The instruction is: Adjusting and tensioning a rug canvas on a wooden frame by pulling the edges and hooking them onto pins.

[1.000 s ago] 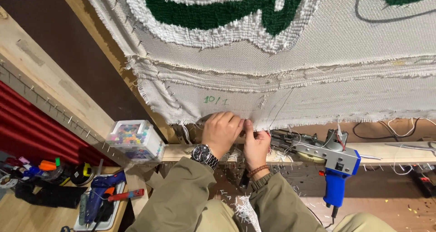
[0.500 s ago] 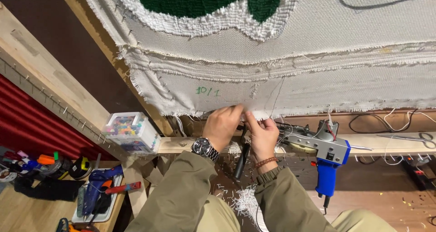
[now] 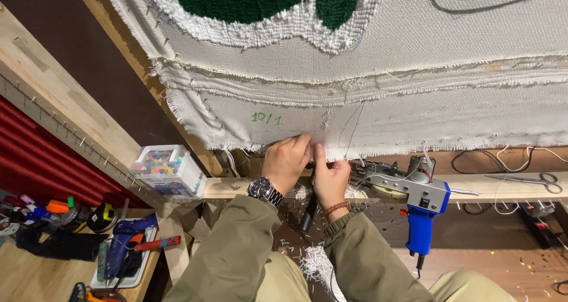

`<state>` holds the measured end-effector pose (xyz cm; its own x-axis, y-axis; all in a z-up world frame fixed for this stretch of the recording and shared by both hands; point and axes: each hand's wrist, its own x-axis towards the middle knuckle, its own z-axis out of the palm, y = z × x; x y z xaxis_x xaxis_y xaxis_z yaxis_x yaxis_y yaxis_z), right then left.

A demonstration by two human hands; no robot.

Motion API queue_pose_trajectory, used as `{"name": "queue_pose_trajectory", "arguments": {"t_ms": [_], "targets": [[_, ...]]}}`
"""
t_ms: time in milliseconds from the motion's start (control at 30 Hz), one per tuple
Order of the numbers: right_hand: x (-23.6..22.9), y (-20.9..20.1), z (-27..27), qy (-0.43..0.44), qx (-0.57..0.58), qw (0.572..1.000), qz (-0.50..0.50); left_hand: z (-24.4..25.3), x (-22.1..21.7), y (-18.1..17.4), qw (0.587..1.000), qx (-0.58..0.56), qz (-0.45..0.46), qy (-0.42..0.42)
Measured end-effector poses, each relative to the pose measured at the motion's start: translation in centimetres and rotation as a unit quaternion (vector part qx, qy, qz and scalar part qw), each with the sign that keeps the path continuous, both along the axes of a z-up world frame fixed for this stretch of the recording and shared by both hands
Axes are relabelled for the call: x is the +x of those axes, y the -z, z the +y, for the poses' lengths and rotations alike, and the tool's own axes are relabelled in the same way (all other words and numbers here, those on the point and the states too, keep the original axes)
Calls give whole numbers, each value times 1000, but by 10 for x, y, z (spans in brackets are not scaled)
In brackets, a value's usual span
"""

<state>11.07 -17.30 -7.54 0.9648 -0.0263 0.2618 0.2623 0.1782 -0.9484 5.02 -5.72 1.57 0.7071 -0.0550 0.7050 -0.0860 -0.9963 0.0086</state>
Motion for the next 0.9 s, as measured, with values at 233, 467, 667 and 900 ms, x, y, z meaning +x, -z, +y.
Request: {"name": "queue_pose_trajectory", "arguments": {"t_ms": [233,467,667,900], "targets": [[-9,16,4,-17,39,998,-40,-6,-3,-6,1000,-21,7,10],[5,34,10,8,27,999,-26,-7,-6,-17,999,-27,21,34],[7,23,11,22,8,1000,-5,-8,-9,-22,998,-31,9,46],[10,14,12,31,-7,999,28,-11,-11,-25,1000,-9,1,30]]}}
